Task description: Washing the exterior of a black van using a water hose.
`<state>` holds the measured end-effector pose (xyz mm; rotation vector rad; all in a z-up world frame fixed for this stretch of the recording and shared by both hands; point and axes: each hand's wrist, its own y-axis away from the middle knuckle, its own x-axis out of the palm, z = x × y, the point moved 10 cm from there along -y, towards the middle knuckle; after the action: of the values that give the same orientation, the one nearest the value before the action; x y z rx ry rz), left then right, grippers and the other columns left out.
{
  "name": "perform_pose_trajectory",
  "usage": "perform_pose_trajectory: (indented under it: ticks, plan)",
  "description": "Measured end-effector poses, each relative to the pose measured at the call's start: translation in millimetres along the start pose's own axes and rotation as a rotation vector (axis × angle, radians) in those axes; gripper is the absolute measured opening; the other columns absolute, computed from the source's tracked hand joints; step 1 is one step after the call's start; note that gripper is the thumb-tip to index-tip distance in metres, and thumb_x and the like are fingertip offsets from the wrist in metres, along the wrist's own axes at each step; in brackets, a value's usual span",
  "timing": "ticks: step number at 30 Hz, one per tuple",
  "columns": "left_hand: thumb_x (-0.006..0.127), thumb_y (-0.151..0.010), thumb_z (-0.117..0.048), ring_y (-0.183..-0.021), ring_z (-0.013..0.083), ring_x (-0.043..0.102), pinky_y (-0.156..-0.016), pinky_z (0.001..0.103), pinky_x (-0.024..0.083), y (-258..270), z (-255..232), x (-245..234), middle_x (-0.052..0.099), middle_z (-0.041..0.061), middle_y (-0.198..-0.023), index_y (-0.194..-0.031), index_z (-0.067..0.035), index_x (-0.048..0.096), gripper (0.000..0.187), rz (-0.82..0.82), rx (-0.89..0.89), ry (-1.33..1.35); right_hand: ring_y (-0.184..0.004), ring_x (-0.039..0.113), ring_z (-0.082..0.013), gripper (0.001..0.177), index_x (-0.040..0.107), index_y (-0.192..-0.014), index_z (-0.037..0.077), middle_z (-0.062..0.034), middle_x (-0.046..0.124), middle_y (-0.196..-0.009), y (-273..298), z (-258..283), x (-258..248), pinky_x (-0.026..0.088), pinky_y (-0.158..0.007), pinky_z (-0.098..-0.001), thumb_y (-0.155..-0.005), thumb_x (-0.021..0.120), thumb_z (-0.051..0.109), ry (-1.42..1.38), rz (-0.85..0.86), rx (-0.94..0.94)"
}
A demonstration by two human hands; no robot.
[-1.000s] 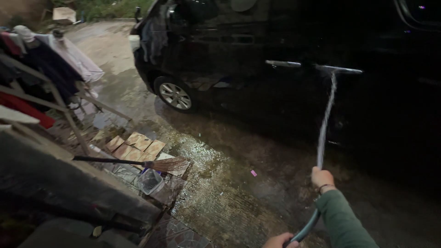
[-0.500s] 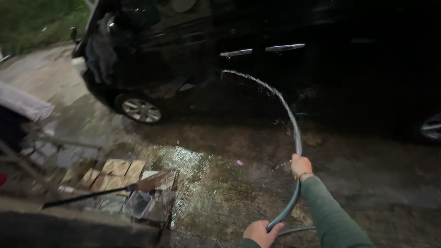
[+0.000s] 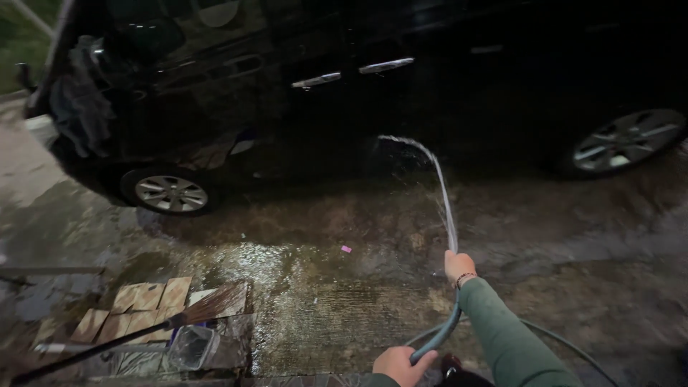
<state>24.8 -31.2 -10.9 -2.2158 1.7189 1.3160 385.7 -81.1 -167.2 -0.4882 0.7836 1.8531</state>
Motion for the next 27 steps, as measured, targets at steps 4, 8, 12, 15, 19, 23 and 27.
perform_pose_trajectory:
  ticks: [4, 8, 12, 15, 19, 23, 27]
  plan:
    - [0.059, -0.094, -0.074, -0.071, 0.0373, 0.066, -0.067, 0.05, 0.051, 1, -14, 21, 0.064, 0.017, -0.069, -0.079, -0.009, 0.071, 0.068, 0.169, 0.002, -0.011, -0.07, 0.064, -0.0409, 0.065, 0.076, -0.082, -0.008, -0.0285, 0.069, -0.075, -9, -45, -42, 0.05, -0.067, -0.052, -0.101, 0.051, 0.049, 0.101, -0.192, -0.085]
    - [0.061, -0.09, -0.074, -0.069, 0.0375, 0.065, -0.065, 0.05, 0.05, 1, -47, 10, 0.064, 0.014, -0.068, -0.076, -0.011, 0.072, 0.066, 0.051, 0.096, -0.062, -0.058, 0.068, -0.0371, 0.067, 0.071, -0.078, -0.009, -0.0264, 0.068, -0.065, 54, -27, -115, 0.054, -0.061, -0.0491, -0.104, 0.043, 0.046, -0.104, -0.17, 0.183]
    - [0.061, -0.091, -0.074, -0.068, 0.0369, 0.064, -0.064, 0.051, 0.049, -10, -64, 26, 0.062, 0.014, -0.066, -0.074, -0.009, 0.071, 0.068, 0.084, 0.149, -0.13, -0.052, 0.066, -0.0372, 0.058, 0.067, -0.079, -0.008, -0.0237, 0.064, -0.06, 88, 18, -171, 0.052, -0.056, -0.0502, -0.101, 0.042, 0.039, -0.319, -0.204, 0.171]
    - [0.061, -0.091, -0.076, -0.066, 0.0347, 0.064, -0.063, 0.049, 0.049, -14, -76, 28, 0.061, 0.012, -0.063, -0.073, -0.01, 0.071, 0.069, 0.085, 0.152, -0.123, -0.05, 0.064, -0.0368, 0.054, 0.065, -0.081, -0.008, -0.0226, 0.063, -0.06, 91, 27, -186, 0.051, -0.053, -0.0502, -0.1, 0.043, 0.038, -0.391, -0.196, 0.14]
    - [0.058, -0.091, -0.076, -0.062, 0.0336, 0.062, -0.061, 0.049, 0.048, -28, -91, 53, 0.06, 0.011, -0.062, -0.074, -0.014, 0.071, 0.066, 0.216, 0.094, -0.156, -0.051, 0.065, -0.0371, 0.054, 0.066, -0.082, -0.01, -0.0237, 0.064, -0.062, 70, -30, -197, 0.052, -0.054, -0.0495, -0.099, 0.044, 0.037, -0.39, -0.198, 0.169]
    - [0.058, -0.09, -0.079, -0.061, 0.0313, 0.061, -0.06, 0.048, 0.047, -46, -128, 83, 0.059, 0.009, -0.061, -0.073, -0.013, 0.072, 0.069, 0.222, 0.174, -0.239, -0.065, 0.069, -0.0408, 0.057, 0.07, -0.087, -0.011, -0.0269, 0.068, -0.069, 37, -120, -223, 0.053, -0.066, -0.0517, -0.101, 0.045, 0.039, -0.299, -0.274, 0.225]
    - [0.055, -0.092, -0.081, -0.062, 0.0322, 0.06, -0.06, 0.049, 0.048, -65, -165, 126, 0.058, 0.009, -0.062, -0.078, -0.014, 0.071, 0.07, 0.321, 0.161, -0.316, -0.08, 0.067, -0.0448, 0.052, 0.072, -0.089, -0.009, -0.0282, 0.066, -0.079, 16, -146, -287, 0.05, -0.078, -0.0519, -0.101, 0.047, 0.035, -0.212, -0.454, 0.091]
